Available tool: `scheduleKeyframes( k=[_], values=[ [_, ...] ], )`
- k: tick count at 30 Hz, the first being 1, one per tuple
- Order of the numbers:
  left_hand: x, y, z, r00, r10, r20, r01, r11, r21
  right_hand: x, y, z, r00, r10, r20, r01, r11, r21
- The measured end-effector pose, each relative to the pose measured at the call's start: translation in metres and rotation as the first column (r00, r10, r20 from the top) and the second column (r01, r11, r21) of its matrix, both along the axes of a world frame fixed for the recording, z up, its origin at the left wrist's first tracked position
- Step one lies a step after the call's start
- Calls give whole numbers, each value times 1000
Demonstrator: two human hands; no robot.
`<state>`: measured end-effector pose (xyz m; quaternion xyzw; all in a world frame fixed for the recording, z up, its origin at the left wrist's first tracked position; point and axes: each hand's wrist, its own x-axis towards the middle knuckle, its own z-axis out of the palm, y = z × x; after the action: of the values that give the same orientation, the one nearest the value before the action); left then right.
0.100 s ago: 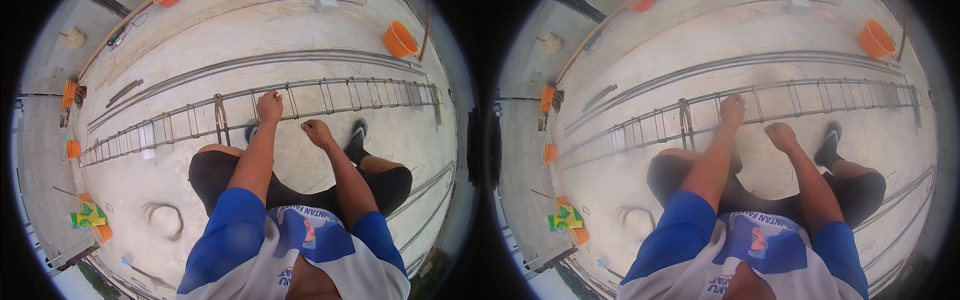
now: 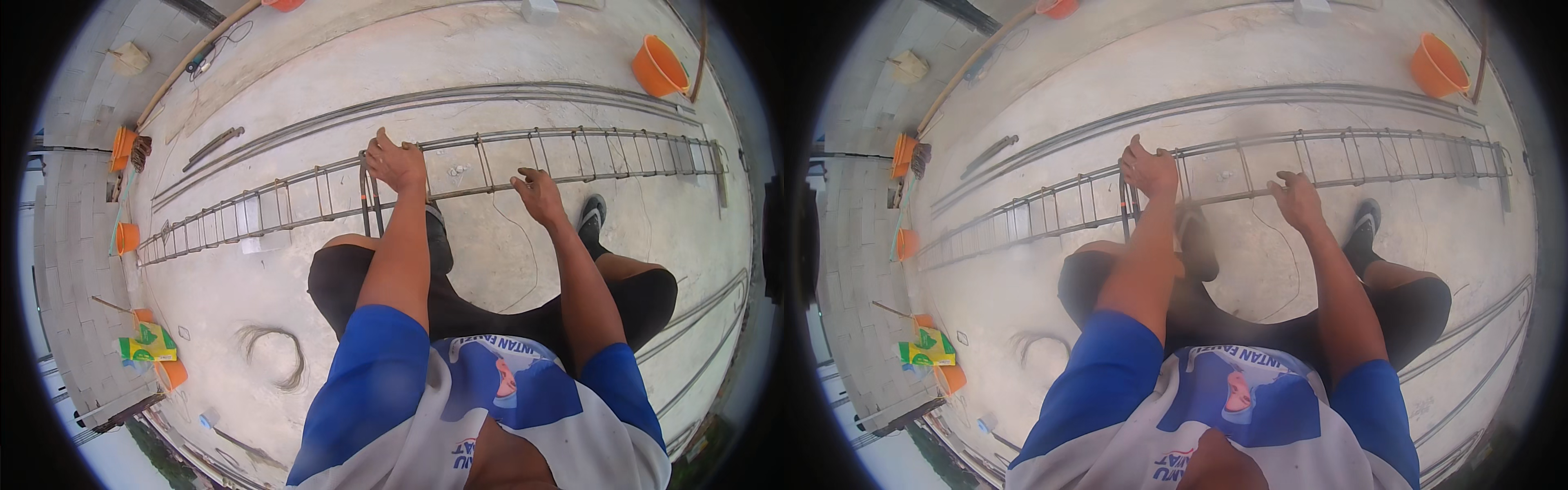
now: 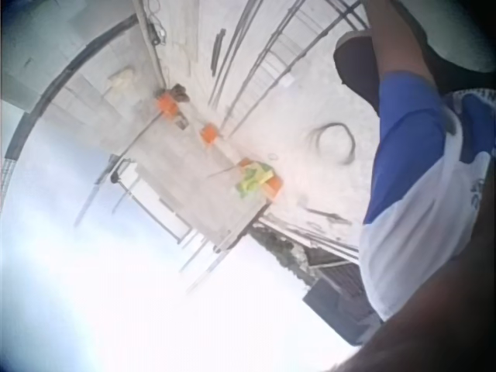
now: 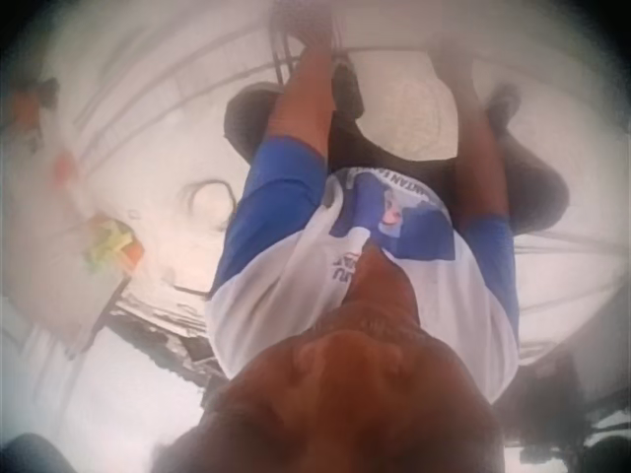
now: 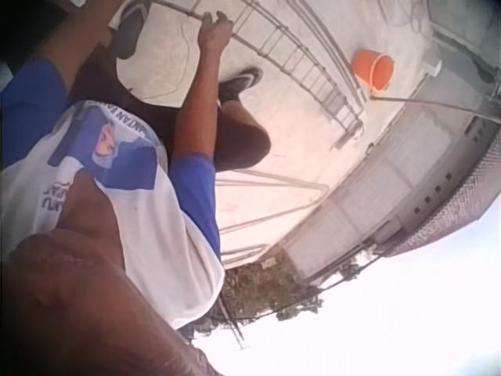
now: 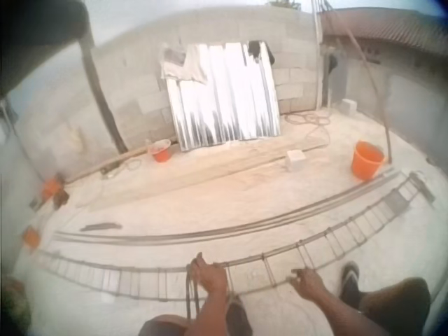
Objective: The person squats on a concrete floor and uses pliers to twist wire ties around the intersections of a metal rebar cage. Another person walks nearby carrying a wooden plank. The rebar cage remains on the floor as the person continues tying.
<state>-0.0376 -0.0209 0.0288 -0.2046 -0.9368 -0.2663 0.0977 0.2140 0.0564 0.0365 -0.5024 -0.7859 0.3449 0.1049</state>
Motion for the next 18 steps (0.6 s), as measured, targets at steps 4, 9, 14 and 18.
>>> scheduleKeyframes(
  k=[4, 9, 14, 18],
  values=[
    [-34, -67, -30, 818, 331, 470, -137, 906, -400, 3, 25, 50, 993, 84, -87, -88, 995, -43],
    [-40, -87, -54, 890, 228, 396, -148, 964, -223, -1, 15, 79, 971, 215, -104, -227, 967, -114],
    [-4, -31, 37, 939, -74, 335, 29, 990, 136, -14, -11, 88, 934, 334, -127, -341, 939, -36],
    [79, 3, 101, 437, -649, 623, 209, 747, 631, -36, -19, 96, 970, 210, -123, -197, 974, 113]
  ],
)
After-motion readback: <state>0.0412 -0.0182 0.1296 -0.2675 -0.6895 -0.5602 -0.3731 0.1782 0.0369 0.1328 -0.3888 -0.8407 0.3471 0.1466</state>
